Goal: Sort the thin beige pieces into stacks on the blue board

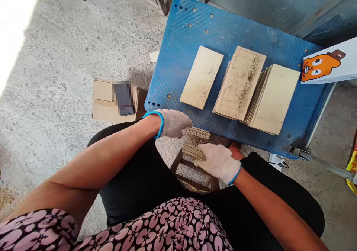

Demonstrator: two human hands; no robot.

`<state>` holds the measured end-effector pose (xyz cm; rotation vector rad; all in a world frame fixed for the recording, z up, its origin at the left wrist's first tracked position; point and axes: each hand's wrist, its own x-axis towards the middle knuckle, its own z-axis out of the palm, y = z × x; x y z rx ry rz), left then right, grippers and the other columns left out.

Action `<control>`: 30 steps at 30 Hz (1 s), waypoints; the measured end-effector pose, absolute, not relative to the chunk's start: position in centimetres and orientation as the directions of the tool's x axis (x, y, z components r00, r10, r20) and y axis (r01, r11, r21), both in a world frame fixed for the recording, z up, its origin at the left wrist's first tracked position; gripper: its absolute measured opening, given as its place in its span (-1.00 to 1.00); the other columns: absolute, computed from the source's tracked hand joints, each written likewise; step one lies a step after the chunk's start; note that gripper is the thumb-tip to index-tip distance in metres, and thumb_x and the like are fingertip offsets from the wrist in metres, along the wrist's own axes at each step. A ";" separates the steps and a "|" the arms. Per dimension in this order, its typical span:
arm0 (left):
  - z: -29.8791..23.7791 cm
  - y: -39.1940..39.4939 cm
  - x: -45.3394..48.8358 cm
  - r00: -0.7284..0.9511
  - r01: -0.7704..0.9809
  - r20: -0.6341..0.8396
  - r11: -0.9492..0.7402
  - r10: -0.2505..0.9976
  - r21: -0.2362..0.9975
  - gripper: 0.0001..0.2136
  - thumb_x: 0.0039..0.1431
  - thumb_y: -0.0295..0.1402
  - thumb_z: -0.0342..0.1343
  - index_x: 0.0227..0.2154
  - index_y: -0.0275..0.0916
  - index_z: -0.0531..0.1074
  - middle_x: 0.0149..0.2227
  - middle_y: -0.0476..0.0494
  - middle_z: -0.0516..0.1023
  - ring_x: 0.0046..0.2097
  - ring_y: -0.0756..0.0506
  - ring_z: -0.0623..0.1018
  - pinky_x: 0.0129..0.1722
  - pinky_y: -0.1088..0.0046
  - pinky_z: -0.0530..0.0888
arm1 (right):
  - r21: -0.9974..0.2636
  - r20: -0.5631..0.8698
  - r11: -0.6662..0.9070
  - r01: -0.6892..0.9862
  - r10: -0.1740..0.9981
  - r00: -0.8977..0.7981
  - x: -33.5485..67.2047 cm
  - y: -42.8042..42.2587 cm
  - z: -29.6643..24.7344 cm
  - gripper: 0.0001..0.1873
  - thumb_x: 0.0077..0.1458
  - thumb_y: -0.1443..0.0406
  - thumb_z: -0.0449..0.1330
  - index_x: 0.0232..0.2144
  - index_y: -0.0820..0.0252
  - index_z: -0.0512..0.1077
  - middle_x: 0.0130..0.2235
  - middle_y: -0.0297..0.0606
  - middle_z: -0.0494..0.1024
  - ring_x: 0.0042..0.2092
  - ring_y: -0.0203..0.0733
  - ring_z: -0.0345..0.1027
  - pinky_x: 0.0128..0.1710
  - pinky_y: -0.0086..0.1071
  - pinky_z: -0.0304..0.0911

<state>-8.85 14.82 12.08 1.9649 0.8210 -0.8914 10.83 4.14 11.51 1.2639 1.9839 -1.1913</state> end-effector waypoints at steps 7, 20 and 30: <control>11.9 15.2 -8.8 0.579 0.786 -0.740 -0.476 0.342 0.395 -0.68 0.07 -0.38 0.16 -0.11 -0.35 0.59 -0.16 -0.42 0.63 -0.10 -0.32 0.60 -0.10 0.19 0.49 | -0.291 -0.800 0.340 0.894 0.426 -0.423 9.5 0.4 6.6 -0.51 0.25 0.04 0.08 0.14 0.09 0.36 0.01 -0.09 0.53 -0.06 -0.03 0.49 -0.12 -0.29 0.30; 12.9 15.1 -8.0 0.538 0.841 -0.725 -0.332 0.430 0.428 -0.67 0.03 -0.52 0.18 -0.11 -0.37 0.61 -0.18 -0.46 0.63 -0.06 -0.37 0.58 -0.04 0.12 0.47 | -0.343 -0.711 0.221 0.913 0.574 -0.406 9.1 2.3 5.1 -0.59 0.28 0.10 0.08 0.11 0.08 0.38 -0.01 -0.09 0.55 -0.05 -0.05 0.49 -0.16 -0.36 0.25; 13.7 15.4 -7.9 0.540 0.839 -0.730 -0.336 0.418 0.429 -0.66 0.08 -0.54 0.14 -0.06 -0.39 0.59 -0.19 -0.47 0.63 -0.06 -0.36 0.59 -0.07 0.11 0.49 | -0.192 -0.824 0.262 0.946 0.481 -0.301 8.7 1.4 1.2 -0.50 0.27 0.06 0.09 0.19 0.08 0.30 0.08 -0.07 0.49 0.01 -0.04 0.44 -0.09 -0.30 0.27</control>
